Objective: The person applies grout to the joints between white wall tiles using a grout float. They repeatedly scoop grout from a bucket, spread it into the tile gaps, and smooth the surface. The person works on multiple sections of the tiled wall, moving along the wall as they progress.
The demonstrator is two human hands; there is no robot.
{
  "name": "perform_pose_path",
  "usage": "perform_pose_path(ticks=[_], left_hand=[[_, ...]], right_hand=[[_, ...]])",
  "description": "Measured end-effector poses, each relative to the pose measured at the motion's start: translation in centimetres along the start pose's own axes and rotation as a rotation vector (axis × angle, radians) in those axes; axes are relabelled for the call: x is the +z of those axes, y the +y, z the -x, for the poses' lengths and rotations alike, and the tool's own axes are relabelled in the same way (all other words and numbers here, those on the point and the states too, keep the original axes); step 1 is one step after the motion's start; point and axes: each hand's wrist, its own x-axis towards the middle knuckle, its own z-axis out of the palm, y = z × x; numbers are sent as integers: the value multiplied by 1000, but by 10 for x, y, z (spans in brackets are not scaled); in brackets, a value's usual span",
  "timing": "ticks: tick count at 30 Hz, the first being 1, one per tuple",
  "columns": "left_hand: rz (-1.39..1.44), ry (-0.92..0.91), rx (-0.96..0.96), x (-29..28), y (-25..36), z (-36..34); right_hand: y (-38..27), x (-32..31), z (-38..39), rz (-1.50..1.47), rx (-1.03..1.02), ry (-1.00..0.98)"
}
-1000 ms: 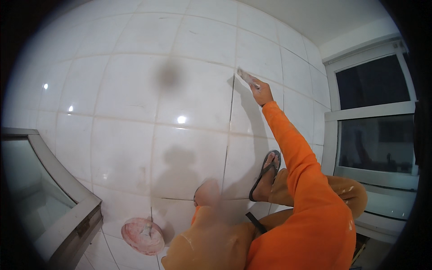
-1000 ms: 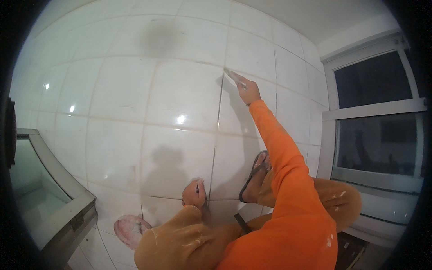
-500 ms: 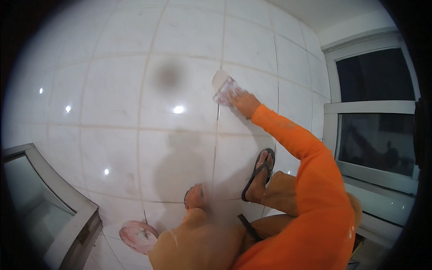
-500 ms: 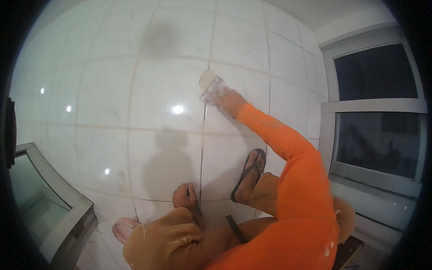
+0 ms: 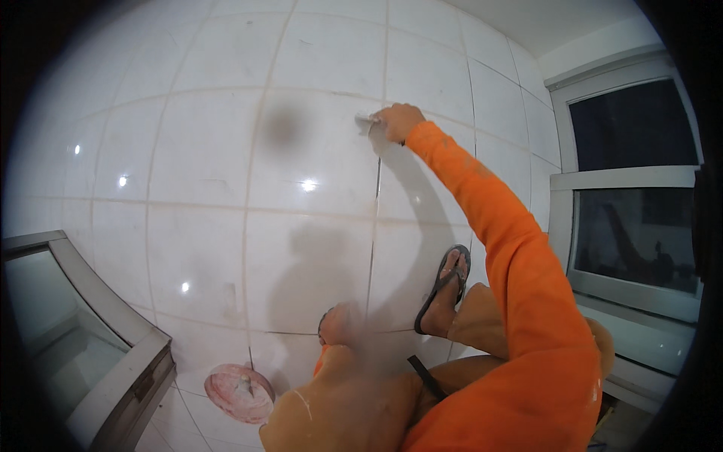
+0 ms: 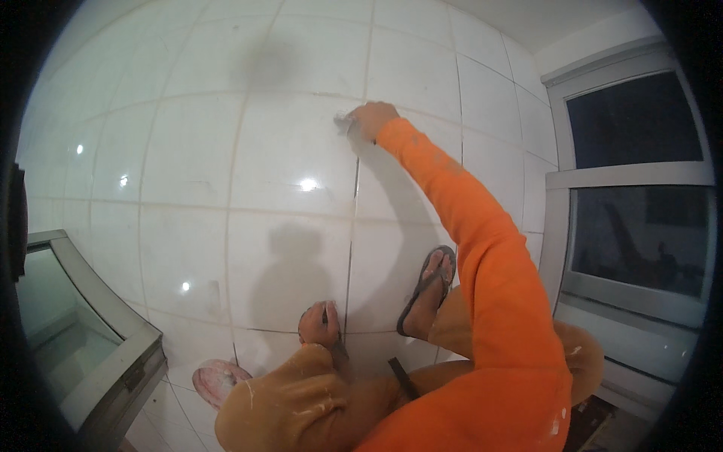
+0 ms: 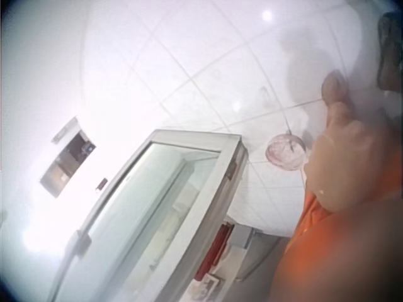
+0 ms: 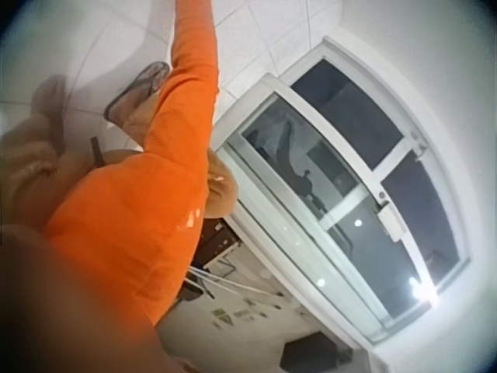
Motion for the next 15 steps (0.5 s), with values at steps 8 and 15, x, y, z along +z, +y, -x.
perform_pose_path(ticks=[8,15], left_hand=[[-104,-62,-67,-2,9,-2],[10,16,-6,8,-2,2]], right_hand=[[7,19,55,93,-163,37],[6,12,7,34,-43,64]])
